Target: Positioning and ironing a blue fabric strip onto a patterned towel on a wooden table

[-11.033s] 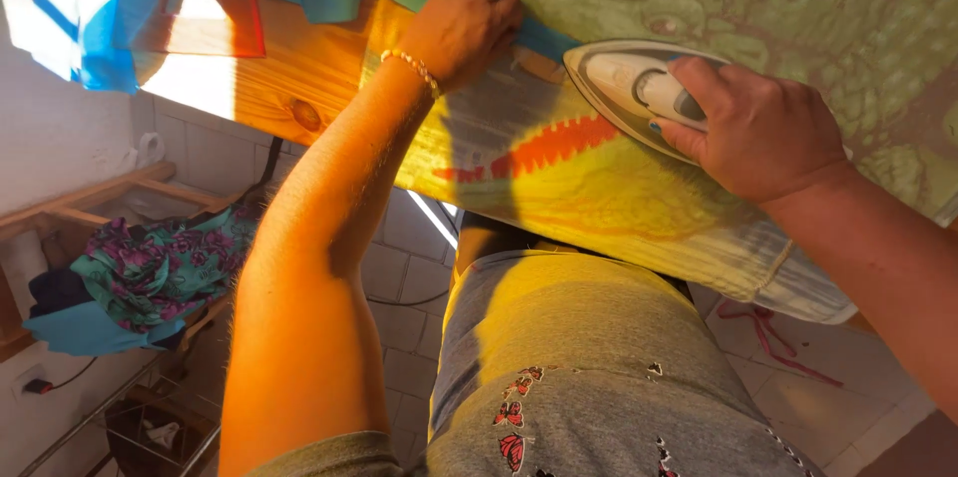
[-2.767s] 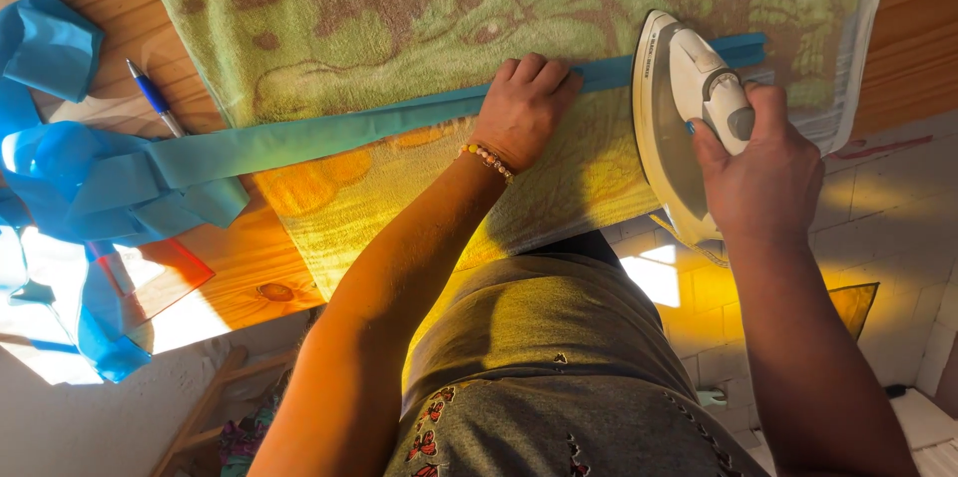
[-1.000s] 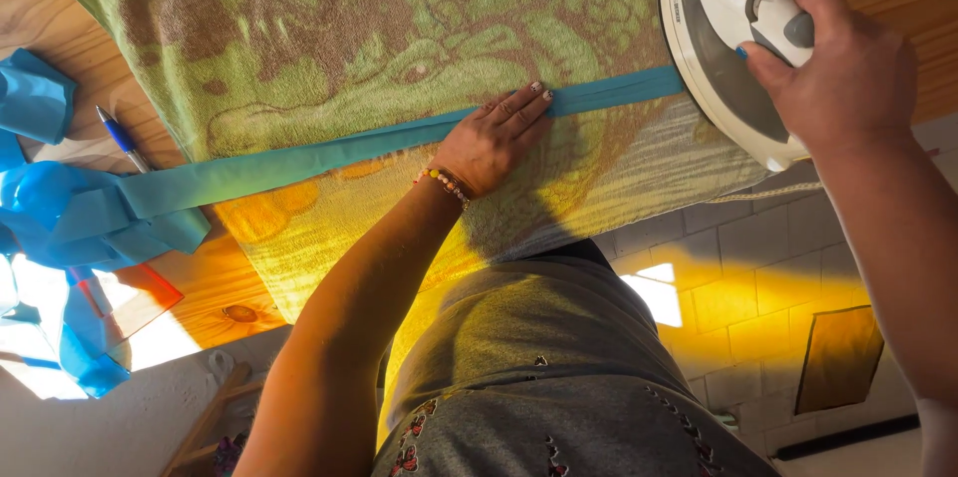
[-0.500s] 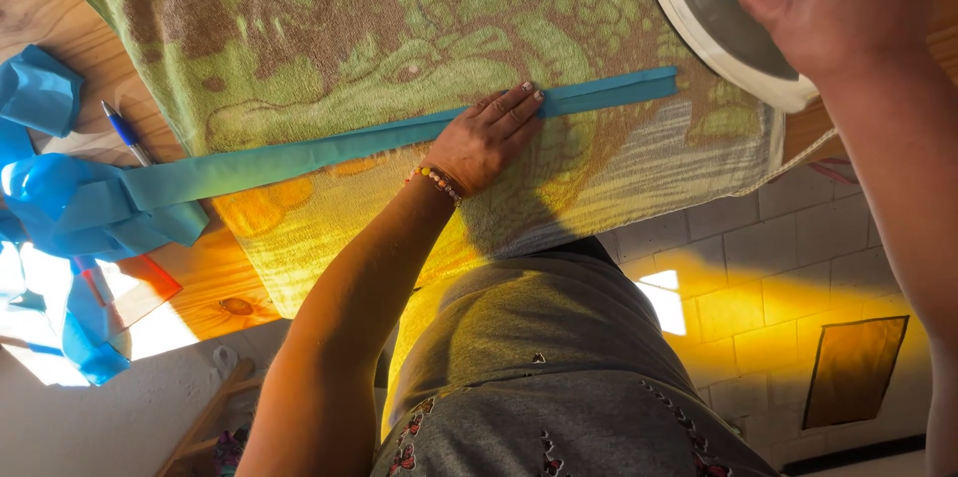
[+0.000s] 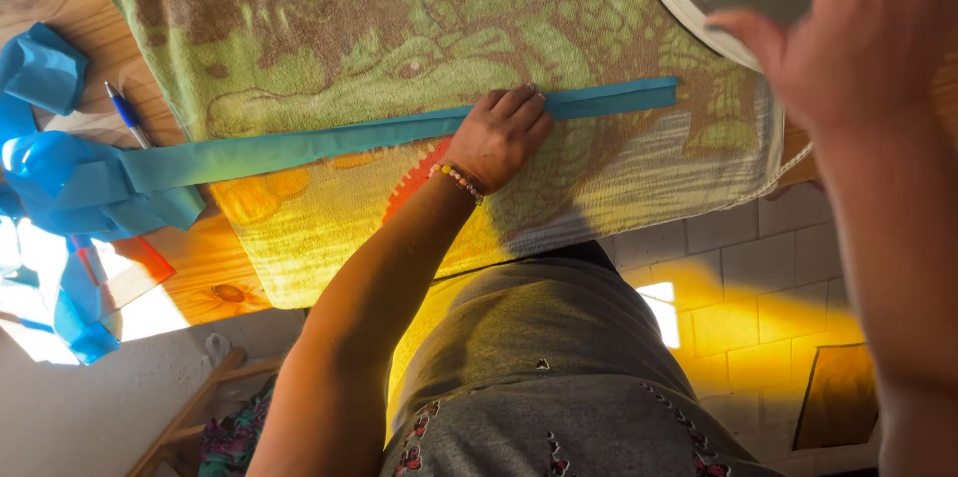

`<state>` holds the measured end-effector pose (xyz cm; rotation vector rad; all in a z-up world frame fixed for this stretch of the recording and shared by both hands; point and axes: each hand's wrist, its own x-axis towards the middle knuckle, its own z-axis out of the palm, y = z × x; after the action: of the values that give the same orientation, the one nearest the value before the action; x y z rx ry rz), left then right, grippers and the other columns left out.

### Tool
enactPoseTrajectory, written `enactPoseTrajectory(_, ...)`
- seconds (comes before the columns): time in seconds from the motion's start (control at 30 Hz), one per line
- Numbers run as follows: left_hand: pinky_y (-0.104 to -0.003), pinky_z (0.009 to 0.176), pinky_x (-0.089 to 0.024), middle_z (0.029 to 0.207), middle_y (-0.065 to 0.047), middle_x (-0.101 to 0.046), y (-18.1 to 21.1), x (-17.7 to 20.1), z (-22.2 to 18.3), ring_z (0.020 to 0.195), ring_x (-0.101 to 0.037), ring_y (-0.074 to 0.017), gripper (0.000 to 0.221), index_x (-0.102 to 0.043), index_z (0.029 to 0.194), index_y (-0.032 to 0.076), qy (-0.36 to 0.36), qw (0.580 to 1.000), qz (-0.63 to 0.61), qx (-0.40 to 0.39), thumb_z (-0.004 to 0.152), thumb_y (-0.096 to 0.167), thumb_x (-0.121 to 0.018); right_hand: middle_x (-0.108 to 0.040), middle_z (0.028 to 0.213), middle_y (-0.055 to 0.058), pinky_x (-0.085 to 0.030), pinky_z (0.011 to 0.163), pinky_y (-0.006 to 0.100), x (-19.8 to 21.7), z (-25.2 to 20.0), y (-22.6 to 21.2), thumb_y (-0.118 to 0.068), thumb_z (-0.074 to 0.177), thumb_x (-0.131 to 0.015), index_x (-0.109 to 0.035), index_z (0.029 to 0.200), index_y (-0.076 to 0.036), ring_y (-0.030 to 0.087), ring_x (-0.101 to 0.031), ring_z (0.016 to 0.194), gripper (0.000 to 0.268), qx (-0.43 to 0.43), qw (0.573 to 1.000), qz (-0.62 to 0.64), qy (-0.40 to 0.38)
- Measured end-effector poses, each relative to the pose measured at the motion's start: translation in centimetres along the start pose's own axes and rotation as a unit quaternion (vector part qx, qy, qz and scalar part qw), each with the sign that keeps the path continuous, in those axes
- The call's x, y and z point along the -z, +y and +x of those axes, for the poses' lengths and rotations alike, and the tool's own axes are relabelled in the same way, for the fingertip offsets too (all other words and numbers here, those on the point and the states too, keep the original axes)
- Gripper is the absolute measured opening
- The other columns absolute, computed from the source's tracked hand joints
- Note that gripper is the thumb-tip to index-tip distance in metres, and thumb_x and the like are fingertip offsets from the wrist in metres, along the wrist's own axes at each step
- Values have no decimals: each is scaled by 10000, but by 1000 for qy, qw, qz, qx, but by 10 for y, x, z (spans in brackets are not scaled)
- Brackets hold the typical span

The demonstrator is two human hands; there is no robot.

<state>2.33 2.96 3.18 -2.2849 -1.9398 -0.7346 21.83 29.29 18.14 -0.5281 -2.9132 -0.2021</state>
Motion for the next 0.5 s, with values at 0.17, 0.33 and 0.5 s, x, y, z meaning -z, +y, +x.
enactPoseTrajectory(0.17,-402,798,-519,1047,-118,-640,0,-4,-1,1067,-639,-312,123,-654,1013,50,9,1000,-1,1,1003,105,-545,-796,1093,193,-538,799,446,-30,-96,-49,-104,1154,-752,-734,1114,38,331,-723,894,149,-122,975,185,1)
enactPoseTrajectory(0.33,-402,732,-509,912,-91,-607,-6,-14,3,934,-619,-294,53,-629,860,90,20,1000,-23,2,913,92,-625,-772,1028,174,-531,716,405,-40,-165,-74,45,1060,-687,-795,1158,49,281,-671,732,146,-243,940,240,20)
enactPoseTrajectory(0.5,-392,726,-479,848,-41,-564,-5,-21,3,826,-564,-271,76,-643,920,118,4,999,-25,28,848,105,-622,-637,919,226,-533,725,380,-70,-219,-28,75,1088,-472,-604,1131,89,276,-640,766,140,-428,828,283,226)
